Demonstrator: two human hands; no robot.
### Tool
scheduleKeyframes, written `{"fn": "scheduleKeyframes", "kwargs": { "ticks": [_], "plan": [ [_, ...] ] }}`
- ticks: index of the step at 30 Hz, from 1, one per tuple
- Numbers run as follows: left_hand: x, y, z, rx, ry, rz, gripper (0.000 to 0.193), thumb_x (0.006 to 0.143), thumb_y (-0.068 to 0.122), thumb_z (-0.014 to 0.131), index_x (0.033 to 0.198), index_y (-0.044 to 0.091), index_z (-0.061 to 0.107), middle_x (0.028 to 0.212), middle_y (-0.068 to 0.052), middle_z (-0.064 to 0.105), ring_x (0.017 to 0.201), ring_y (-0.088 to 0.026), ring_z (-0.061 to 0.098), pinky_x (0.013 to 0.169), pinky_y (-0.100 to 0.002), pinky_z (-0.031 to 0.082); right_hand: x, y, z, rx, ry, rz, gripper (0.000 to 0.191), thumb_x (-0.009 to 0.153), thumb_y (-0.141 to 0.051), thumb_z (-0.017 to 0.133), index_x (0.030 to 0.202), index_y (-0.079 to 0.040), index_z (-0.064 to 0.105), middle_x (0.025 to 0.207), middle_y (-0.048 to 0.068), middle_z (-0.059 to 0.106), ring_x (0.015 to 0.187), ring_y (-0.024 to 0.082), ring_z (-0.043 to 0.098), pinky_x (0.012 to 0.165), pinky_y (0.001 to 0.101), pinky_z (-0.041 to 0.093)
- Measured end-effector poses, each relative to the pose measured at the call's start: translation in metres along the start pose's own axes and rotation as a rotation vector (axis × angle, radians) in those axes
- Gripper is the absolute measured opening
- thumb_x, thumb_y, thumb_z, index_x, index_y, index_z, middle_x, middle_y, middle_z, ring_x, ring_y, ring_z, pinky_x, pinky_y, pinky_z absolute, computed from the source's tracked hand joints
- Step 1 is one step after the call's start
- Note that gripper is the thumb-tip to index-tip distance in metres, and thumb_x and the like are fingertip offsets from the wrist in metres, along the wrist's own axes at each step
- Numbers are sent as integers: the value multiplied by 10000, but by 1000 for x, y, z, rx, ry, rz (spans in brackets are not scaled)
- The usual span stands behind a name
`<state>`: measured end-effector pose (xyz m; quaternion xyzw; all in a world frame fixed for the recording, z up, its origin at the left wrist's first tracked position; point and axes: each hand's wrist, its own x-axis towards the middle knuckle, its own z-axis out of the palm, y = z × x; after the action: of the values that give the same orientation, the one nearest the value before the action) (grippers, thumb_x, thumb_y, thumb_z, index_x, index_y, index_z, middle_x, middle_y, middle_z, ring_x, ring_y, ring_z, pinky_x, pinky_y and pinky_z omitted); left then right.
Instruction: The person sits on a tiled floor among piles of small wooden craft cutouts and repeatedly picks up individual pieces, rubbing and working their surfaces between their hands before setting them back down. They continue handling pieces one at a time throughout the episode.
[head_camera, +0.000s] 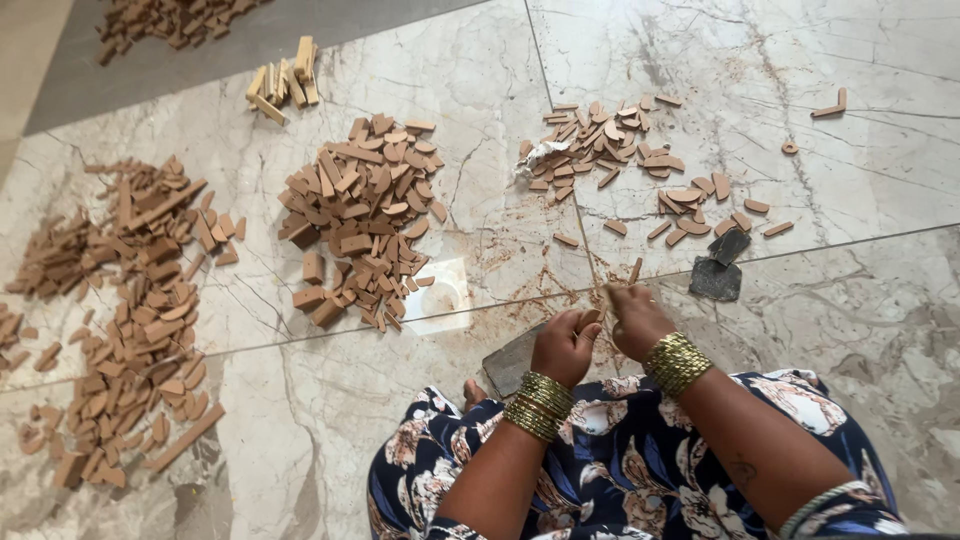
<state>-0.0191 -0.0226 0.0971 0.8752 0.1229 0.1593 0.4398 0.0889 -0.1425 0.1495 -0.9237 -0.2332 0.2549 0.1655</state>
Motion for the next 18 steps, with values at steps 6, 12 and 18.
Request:
{"fn": "scheduleKeyframes", "kwargs": {
  "ticks": [6,12,18],
  "plan": [
    [15,-39,14,-833,15,-827,289,997,320,630,924,49,698,662,-76,598,448,-104,468,372,-237,378,-7,-6,31,-83,154,-275,574,993,-53,530,1527,-244,440,1326,146,484,920,178,599,730,284,613],
    [-3,-21,25,-773,-60,-1001,329,1026,325,594,868,47,669,575,46,509,419,-53,424,380,-219,371,5,2,47,-222,415,-502,504,947,-127,609,1408,-320,544,1197,79,541,1001,193,578,752,300,588],
    [-2,-23,15,-1045,-28,-988,287,1031,260,593,821,73,537,573,46,488,396,-64,400,343,-227,346,12,14,37,80,143,-132,572,992,-54,539,1527,-235,443,1226,131,498,916,214,589,763,305,605]
  ]
}}
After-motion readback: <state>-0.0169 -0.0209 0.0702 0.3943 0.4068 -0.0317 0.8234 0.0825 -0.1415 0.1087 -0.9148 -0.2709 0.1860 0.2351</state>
